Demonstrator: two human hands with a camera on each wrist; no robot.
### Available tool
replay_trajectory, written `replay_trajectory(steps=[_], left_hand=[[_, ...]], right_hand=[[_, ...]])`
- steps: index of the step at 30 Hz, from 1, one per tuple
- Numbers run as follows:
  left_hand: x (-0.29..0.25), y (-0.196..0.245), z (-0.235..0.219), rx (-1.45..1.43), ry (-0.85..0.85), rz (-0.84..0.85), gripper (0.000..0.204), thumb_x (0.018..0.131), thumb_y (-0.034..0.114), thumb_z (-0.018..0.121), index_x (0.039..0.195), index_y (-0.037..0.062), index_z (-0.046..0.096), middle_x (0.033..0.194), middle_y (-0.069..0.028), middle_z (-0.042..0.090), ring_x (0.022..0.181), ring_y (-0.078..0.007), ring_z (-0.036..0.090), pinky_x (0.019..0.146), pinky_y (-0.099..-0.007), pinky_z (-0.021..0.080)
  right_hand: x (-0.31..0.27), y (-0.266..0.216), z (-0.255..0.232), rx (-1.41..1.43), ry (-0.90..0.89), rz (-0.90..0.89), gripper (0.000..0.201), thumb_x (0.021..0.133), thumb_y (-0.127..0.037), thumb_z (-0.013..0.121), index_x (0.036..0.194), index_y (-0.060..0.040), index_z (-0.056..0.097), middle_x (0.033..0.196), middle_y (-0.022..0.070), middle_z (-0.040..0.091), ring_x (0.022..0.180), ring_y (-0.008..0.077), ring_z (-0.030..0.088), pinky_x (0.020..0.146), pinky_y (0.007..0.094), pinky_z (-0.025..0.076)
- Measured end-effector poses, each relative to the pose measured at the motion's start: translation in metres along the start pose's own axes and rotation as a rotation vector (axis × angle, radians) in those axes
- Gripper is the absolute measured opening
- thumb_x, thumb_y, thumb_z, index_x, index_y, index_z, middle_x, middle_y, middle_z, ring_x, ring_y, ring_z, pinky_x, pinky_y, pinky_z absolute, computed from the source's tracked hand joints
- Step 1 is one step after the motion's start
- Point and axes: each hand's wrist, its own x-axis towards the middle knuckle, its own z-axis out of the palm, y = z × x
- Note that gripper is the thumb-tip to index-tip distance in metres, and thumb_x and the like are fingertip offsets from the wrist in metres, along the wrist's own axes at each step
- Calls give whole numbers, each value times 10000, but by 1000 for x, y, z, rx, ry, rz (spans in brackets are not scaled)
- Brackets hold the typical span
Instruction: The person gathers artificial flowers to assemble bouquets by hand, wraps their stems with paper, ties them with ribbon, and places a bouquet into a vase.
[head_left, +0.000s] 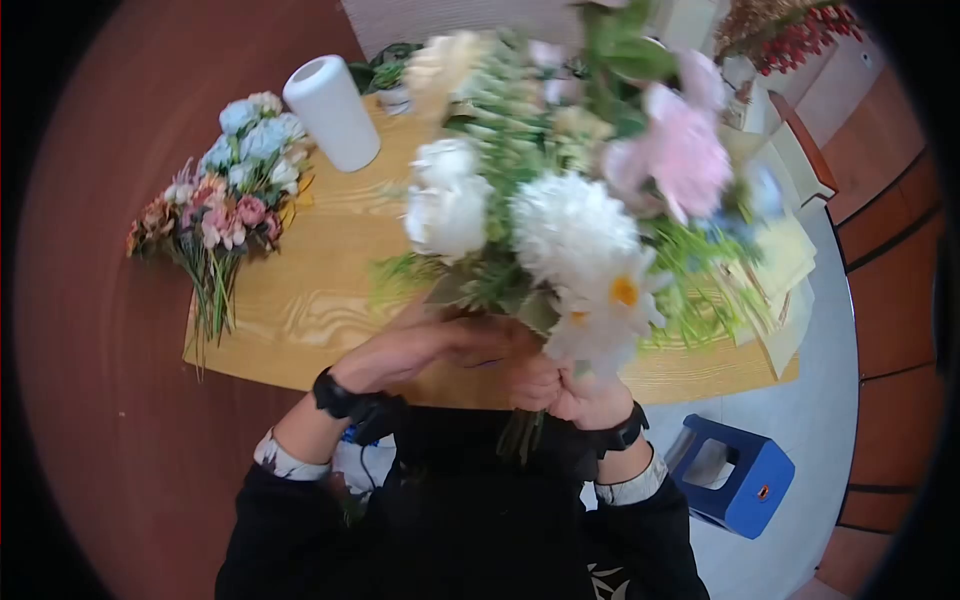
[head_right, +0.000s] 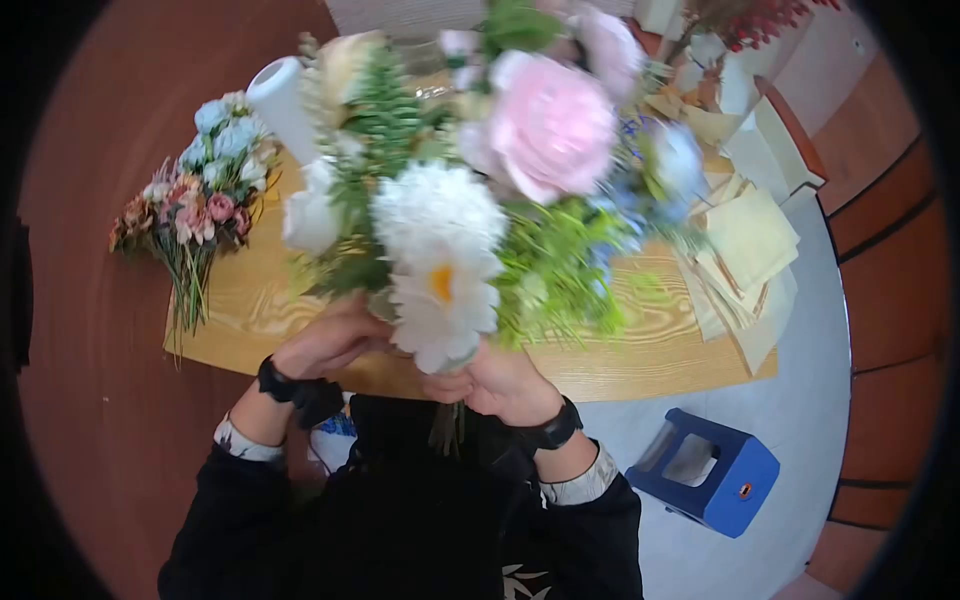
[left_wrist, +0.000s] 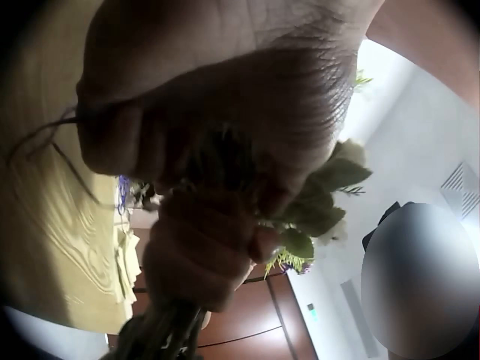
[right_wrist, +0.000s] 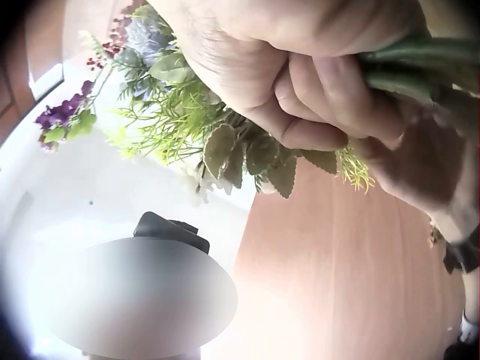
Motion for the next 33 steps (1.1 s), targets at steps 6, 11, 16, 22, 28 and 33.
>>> replay_trajectory(steps=[6, 11, 16, 22, 28, 33], left_hand=[[-7, -53, -25, -65, -101, 467, 408, 820, 70, 603, 1202, 0, 478, 1169, -110, 512, 1041, -167, 515, 859, -271, 451], [4, -2, 13, -455, -143, 77, 316, 774, 173, 660, 1042, 20, 590, 953, -53, 595, 794, -102, 556, 647, -218, 451], [1, 11, 20, -348, -132, 171, 267, 753, 192, 672, 947, 18, 611, 809, -31, 606, 679, -75, 544, 578, -223, 440], [4, 12, 24, -181, -14, 56, 233, 774, 213, 641, 908, 24, 616, 767, -12, 600, 668, -81, 547, 560, -210, 433], [21, -39, 4, 757, -181, 982, 526, 816, 392, 577, 1228, 88, 452, 1221, -51, 499, 1103, -198, 469, 901, -359, 382], [13, -65, 5, 683, -132, 885, 483, 814, 354, 574, 1198, 81, 468, 1180, -51, 513, 1065, -191, 480, 876, -350, 391]], right_hand=[[53, 37, 59, -759, 912, 130, 67, 831, -89, 538, 776, -73, 502, 532, -76, 323, 424, 24, 261, 402, 188, 199], [63, 19, 44, -457, 794, 312, 202, 738, 65, 515, 671, -68, 379, 535, -3, 334, 395, 89, 260, 391, 246, 189], [68, 38, 55, -894, 982, 112, 274, 677, 123, 505, 611, -75, 328, 582, 7, 348, 484, 97, 337, 445, 250, 220], [47, 36, 42, -305, 664, 6, 70, 840, -78, 437, 782, -39, 436, 631, 40, 364, 511, 141, 371, 449, 262, 289], [31, 64, 60, -776, 818, -121, 324, 926, -321, 398, 978, -5, 446, 678, 48, 394, 482, 152, 404, 407, 275, 371], [7, 72, 53, -1020, 900, -178, 330, 890, -236, 477, 1120, -5, 427, 835, 83, 471, 609, 163, 496, 483, 260, 428]])
